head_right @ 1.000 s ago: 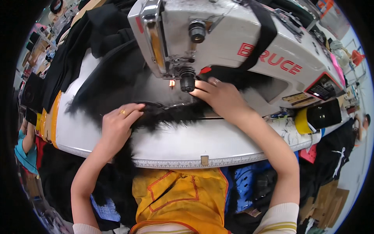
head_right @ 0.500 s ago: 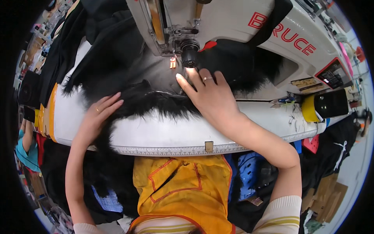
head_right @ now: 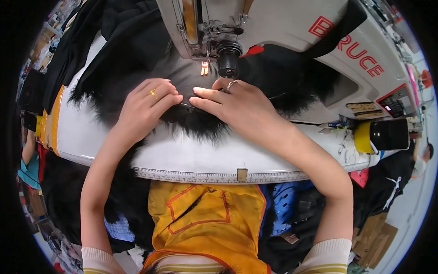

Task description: Sewing fur trim onto black garments using an industrial sewing machine.

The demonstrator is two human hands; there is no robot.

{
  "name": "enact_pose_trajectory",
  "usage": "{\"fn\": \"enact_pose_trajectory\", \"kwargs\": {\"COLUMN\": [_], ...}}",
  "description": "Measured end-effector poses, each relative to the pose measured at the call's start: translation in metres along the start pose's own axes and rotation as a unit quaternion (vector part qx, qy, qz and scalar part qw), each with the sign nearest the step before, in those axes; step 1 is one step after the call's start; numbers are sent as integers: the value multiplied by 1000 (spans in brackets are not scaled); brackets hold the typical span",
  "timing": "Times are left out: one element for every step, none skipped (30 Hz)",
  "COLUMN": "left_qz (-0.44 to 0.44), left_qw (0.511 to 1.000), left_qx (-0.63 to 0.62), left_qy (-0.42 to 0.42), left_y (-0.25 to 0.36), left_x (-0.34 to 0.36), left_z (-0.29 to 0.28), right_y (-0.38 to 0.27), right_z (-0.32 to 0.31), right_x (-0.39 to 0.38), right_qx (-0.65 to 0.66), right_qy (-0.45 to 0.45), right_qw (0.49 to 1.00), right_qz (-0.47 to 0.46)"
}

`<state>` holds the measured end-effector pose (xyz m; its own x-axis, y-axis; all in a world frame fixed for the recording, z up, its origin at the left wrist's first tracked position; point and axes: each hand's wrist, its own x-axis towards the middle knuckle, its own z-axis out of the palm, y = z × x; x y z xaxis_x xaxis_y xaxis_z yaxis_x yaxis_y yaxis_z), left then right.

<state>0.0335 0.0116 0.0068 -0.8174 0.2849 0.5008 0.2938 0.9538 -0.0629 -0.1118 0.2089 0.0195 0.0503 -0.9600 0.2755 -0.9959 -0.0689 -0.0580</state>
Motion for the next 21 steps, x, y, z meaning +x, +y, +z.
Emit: {"fn": "enact_pose_trajectory", "kwargs": {"left_qz": [8, 4, -9, -4, 7, 18, 37, 49, 46, 52, 41, 27, 46, 41, 57, 45, 36, 37, 26, 28, 36], "left_qw": [1000, 1000, 999, 999, 999, 999, 998, 997, 998, 998, 999, 1000, 999, 998, 996, 997, 998, 998, 999, 999, 998], "left_qx": [-1, -24, -41, -30, -33, -21, -13, -1, 7, 4, 3, -6, 2, -9, -17, -42, -39, -37, -38, -28, -34], "left_qy": [11, 13, -14, -8, 31, 27, 46, 62, 33, 31, 20, 1, 27, 47, 61, 56, 37, 36, 25, 12, 39], "left_y": [-1, -2, -2, -2, -2, -4, -6, -10, -14, -18, -23, -23, -24, -25, -25, -25, -26, -26, -27, -28, -29], "left_x": [-6, -10, -12, -11, -7, -2, 5, 14, 22, 30, 37, 39, 42, 41, 40, 39, 37, 37, 36, 37, 38], "left_z": [-1, -3, -5, -7, -7, -7, -6, -2, 2, 7, 13, 15, 20, 21, 23, 23, 23, 23, 22, 22, 22], "right_y": [0, 0, 0, -1, 1, 3, 6, 11, 17, 29, 36, 42, 49, 51, 53, 54, 54, 55, 55, 55, 55], "right_z": [2, 4, 6, 8, 8, 9, 9, 8, 6, 2, -1, -5, -7, -8, -9, -10, -9, -9, -8, -7, -6], "right_x": [-1, -1, -2, -2, -2, -2, -2, -2, -4, -4, -7, -10, -13, -16, -19, -21, -22, -23, -23, -24, -24], "right_qx": [-10, -19, -18, -26, -35, -53, -55, -51, -49, -73, -66, -35, -9, -43, -65, -80, -85, -89, -94, -90, -98], "right_qy": [6, 26, 16, 20, 28, 23, 25, 12, -11, 34, -14, -26, -11, 43, 101, 87, 70, 61, 52, 36, 55], "right_qw": [1000, 999, 1000, 999, 999, 998, 998, 998, 998, 996, 994, 991, 991, 994, 991, 990, 991, 991, 991, 993, 991], "right_qz": [0, 5, 4, 6, 9, 9, 10, 22, 29, 31, 89, 129, 131, 94, 63, 72, 76, 77, 78, 72, 75]}}
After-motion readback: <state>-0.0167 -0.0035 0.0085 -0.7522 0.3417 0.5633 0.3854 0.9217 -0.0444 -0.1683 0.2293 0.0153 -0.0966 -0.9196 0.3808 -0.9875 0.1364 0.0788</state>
